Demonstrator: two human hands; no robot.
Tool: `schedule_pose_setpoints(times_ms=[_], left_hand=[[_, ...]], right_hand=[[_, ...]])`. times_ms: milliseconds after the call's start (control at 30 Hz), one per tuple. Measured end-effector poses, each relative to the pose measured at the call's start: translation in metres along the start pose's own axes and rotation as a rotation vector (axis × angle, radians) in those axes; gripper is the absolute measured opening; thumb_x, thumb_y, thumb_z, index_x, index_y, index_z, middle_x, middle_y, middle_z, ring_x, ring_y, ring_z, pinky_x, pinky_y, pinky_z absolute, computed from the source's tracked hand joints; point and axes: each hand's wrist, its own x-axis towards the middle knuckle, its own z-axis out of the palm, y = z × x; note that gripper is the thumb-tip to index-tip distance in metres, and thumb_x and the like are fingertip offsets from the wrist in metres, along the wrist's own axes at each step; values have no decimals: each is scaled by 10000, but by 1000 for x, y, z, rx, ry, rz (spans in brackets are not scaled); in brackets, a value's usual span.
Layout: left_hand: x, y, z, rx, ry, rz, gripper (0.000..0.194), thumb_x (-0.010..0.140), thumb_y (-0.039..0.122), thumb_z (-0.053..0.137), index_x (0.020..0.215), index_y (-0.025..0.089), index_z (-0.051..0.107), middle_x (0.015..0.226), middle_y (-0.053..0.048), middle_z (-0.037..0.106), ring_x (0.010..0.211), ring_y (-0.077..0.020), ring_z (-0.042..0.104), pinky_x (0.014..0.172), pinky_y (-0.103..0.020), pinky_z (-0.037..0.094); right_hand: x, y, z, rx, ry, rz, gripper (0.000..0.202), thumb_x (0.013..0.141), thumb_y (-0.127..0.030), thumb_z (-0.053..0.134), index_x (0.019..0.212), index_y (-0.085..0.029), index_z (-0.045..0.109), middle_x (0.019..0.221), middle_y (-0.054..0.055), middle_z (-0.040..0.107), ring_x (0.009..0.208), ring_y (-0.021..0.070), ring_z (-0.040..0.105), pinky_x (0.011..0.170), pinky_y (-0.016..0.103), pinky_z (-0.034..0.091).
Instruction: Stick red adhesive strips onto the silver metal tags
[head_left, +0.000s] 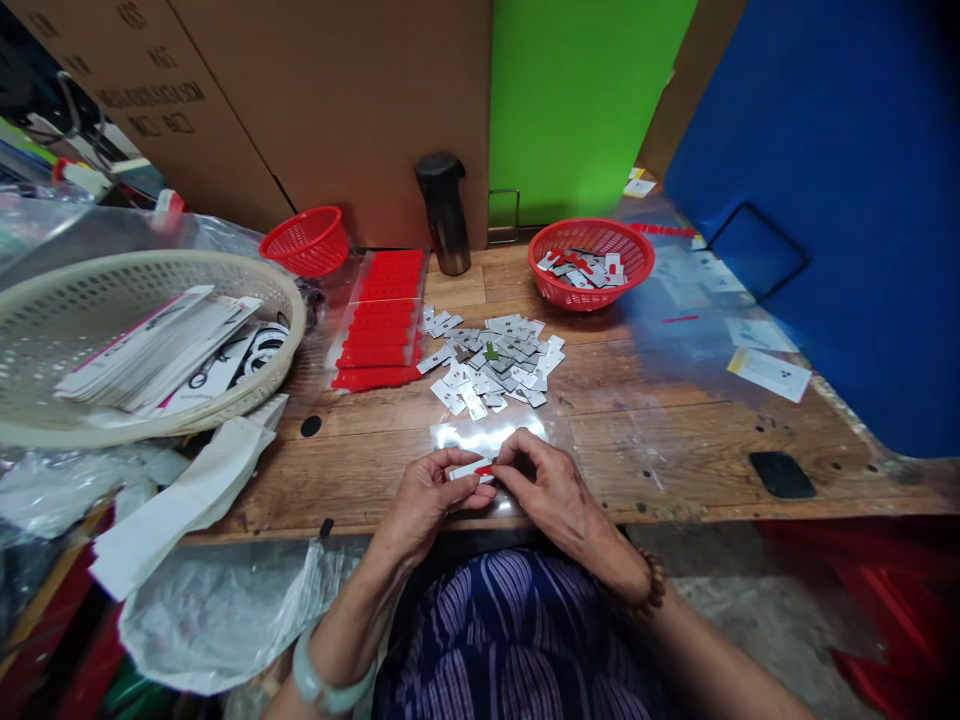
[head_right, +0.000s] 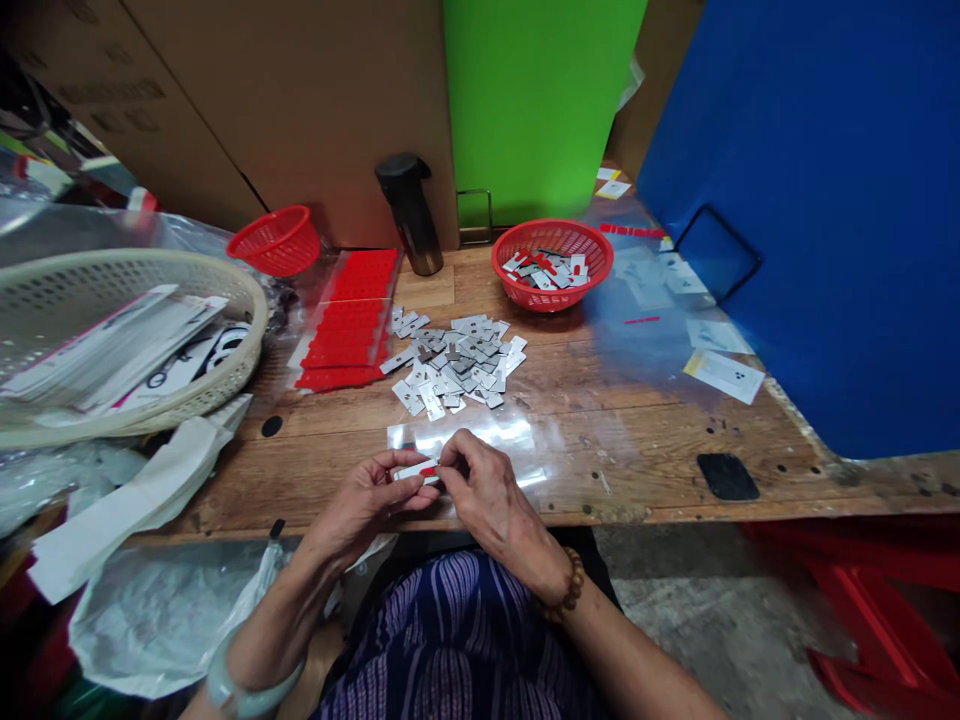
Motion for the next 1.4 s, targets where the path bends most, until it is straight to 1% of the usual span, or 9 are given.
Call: schedule_pose_setpoints(times_ms=[167, 400, 600, 700, 767, 867, 967, 1100, 1400], left_hand=[[0, 0, 0, 1, -9, -15, 379, 584, 163, 797, 897, 95, 594, 665, -83, 715, 583, -147, 688, 594, -181, 542], [3, -2, 0, 34, 32, -2, 371, 601, 167, 788, 901, 92, 584, 684, -100, 720, 569, -137, 681, 581, -177, 536], [5, -5, 2, 105, 61, 115, 367, 620, 214, 773, 907, 98, 577, 634, -84, 715, 548, -133, 674, 569, -175, 526], [5, -3, 5, 132, 92, 166, 343, 620, 215, 767, 885, 101, 583, 620, -65, 712, 545, -124, 669, 581, -178, 525], [5, -2, 5, 148, 99, 178, 328, 622, 214, 760, 873, 102, 583, 614, -57, 711, 538, -118, 665, 583, -180, 523], [5, -2, 4, 156, 85, 177, 338, 625, 218, 753, 888, 99, 577, 608, -57, 712, 543, -117, 667, 590, -183, 523], [6, -4, 3, 148, 73, 169, 363, 624, 226, 751, 912, 100, 569, 613, -61, 715, 547, -118, 669, 589, -181, 520], [5, -5, 2, 143, 75, 140, 372, 624, 234, 751, 918, 103, 563, 622, -75, 718, 542, -120, 670, 570, -169, 509], [4, -7, 0, 130, 62, 128, 404, 618, 262, 765, 932, 104, 566, 625, -75, 719, 530, -118, 666, 567, -172, 508]], right_hand=[[0, 1, 1, 9, 1, -14, 89, 812, -129, 477, 765, -198, 508, 702, -36, 521, 647, 110, 473, 599, 222, 352], [1, 0, 0, 15, 16, -16, 96, 803, -113, 482, 763, -194, 513, 692, -40, 517, 631, 104, 463, 591, 219, 348], [-2, -2, 4, 35, 39, 45, 94, 800, -121, 499, 754, -191, 543, 713, -22, 539, 663, 120, 492, 617, 234, 368], [-4, -5, 7, 37, 81, 61, 93, 794, -121, 513, 750, -191, 553, 757, -6, 556, 745, 141, 516, 688, 256, 386], [-6, -6, 8, 28, 114, 40, 97, 789, -115, 520, 734, -191, 547, 792, 5, 553, 796, 153, 515, 721, 266, 387], [-6, -7, 7, 30, 138, 24, 98, 796, -125, 522, 724, -188, 542, 798, 6, 545, 786, 148, 511, 708, 261, 387], [-5, -6, 6, 69, 103, 58, 95, 811, -127, 504, 747, -185, 545, 737, -17, 551, 714, 126, 510, 666, 240, 384], [-3, -5, 5, 78, 83, 110, 97, 816, -114, 480, 775, -184, 533, 715, -29, 545, 676, 110, 501, 627, 221, 379], [1, -3, 7, -43, 97, 99, 106, 797, -94, 479, 755, -179, 525, 711, -15, 547, 668, 120, 502, 626, 240, 367]])
